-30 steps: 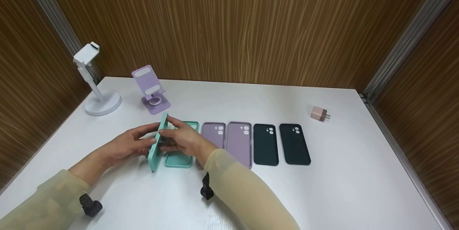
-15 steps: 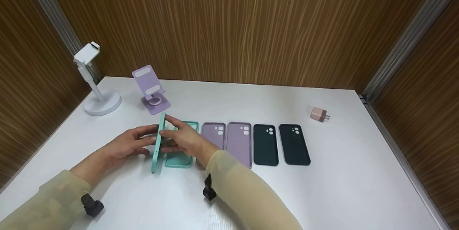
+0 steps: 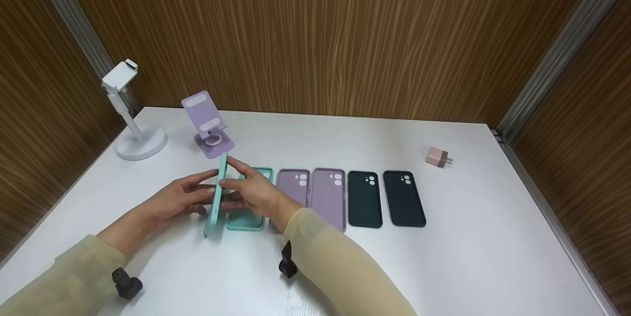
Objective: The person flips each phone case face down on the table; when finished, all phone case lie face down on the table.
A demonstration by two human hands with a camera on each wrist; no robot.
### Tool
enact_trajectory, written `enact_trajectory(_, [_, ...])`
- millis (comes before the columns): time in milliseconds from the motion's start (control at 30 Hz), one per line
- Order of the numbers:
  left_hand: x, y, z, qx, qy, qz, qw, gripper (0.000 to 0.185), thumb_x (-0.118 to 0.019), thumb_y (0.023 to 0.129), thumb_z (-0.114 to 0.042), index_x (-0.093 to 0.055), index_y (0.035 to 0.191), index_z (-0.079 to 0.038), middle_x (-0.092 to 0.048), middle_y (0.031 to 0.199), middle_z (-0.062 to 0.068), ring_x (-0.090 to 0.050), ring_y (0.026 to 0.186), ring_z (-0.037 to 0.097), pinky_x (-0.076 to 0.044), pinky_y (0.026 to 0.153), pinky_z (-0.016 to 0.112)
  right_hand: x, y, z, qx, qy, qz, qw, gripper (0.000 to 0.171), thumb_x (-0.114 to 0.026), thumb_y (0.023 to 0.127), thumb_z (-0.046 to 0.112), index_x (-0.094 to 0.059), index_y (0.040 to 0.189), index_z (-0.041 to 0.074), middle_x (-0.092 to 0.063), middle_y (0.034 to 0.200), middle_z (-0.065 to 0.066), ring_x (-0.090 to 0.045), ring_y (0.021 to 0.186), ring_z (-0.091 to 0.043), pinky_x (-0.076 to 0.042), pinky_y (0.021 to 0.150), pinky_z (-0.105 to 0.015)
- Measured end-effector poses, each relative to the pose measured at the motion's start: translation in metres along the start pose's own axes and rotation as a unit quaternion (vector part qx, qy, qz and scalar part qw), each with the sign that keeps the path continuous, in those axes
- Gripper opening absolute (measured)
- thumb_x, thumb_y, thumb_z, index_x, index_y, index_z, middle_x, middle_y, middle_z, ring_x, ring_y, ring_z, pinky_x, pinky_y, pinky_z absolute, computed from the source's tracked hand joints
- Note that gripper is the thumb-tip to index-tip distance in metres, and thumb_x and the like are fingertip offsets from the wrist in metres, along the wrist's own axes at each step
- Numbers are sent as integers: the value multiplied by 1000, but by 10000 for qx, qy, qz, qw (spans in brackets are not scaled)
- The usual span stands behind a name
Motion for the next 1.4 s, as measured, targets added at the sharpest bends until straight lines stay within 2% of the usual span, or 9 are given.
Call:
enact_trajectory(133, [6, 1, 1, -2, 172, -362, 9992, 68, -77, 100, -30, -48, 162, -21, -65, 141, 13, -68, 111, 25, -52, 81, 33, 3, 0, 0, 30, -180, -143, 9997, 73, -65, 106, 13, -31, 169, 30, -58, 138, -22, -70, 110, -29, -59, 94, -42])
enact_trajectory(267, [15, 2, -2, -129, 399, -777, 9961, 63, -75, 102, -23, -50, 160, -18, -65, 138, 16, -65, 104, 24, -49, 73, 30, 7, -1, 3, 175, -573, -389, 9974, 72, -67, 105, 14, -34, 168, 28, -64, 133, -17, -70, 107, -26, -57, 86, -34])
enact_trajectory(400, [23, 2, -4, -167, 563, -1077, 9924, 66, -75, 101, -20, -48, 161, -17, -63, 138, 17, -62, 107, 23, -50, 68, 29, 11, -2, 6, 367, -1069, -706, 9911, 70, -69, 104, 15, -38, 166, 26, -70, 124, -12, -71, 100, -23, -51, 76, -30])
enact_trajectory(533, [29, 1, -4, -134, 663, -1235, 9900, 72, -77, 100, -22, -43, 163, -13, -59, 142, 18, -62, 113, 25, -50, 68, 29, 14, -1, 9, 544, -1350, -967, 9846, 70, -72, 102, 13, -41, 165, 25, -72, 115, -9, -72, 93, -21, -49, 75, -32])
enact_trajectory(633, [32, 1, -5, -135, 772, -1304, 9884, 74, -77, 99, -24, -42, 163, -9, -57, 143, 19, -61, 118, 28, -51, 74, 31, 14, -1, 11, 659, -1416, -1106, 9815, 73, -73, 101, 10, -40, 165, 26, -72, 109, -9, -74, 91, -22, -49, 73, -34])
enact_trajectory(867, [37, 4, -7, -188, 956, -1461, 9845, 72, -78, 98, -24, -46, 159, -4, -55, 142, 20, -54, 131, 33, -48, 105, 39, 17, 0, 18, 993, -1856, -1381, 9678, 71, -71, 100, 5, -43, 163, 21, -70, 107, -10, -76, 86, -23, -51, 70, -32])
enact_trajectory(1067, [39, 7, -5, -160, 1007, -1488, 9836, 72, -80, 97, -25, -47, 158, -4, -55, 139, 19, -53, 128, 32, -47, 104, 39, 17, 4, 23, 1107, -2358, -1464, 9543, 63, -72, 99, 0, -52, 157, 14, -68, 106, -9, -73, 90, -22, -59, 83, -38])
enact_trajectory(1267, [43, 10, -3, -157, 1178, -1489, 9817, 73, -80, 97, -26, -46, 159, -5, -55, 136, 18, -53, 123, 29, -46, 102, 37, 14, 7, 29, 1287, -3161, -1371, 9299, 66, -77, 96, 2, -52, 157, 11, -72, 104, -5, -67, 96, -17, -55, 85, -30])
enact_trajectory(1400, [44, 10, -2, -138, 1296, -1407, 9814, 74, -80, 98, -26, -44, 160, -7, -54, 138, 17, -53, 124, 30, -46, 103, 39, 13, 9, 28, 1357, -3461, -1289, 9193, 70, -79, 95, 2, -50, 158, 9, -72, 103, -4, -67, 97, -15, -55, 90, -32])
Point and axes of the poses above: each hand's wrist, its own y-axis towards the middle knuckle, its own x-axis out of the back of the hand, z = x × y, the point moved 10 cm from there along y, towards the middle knuckle
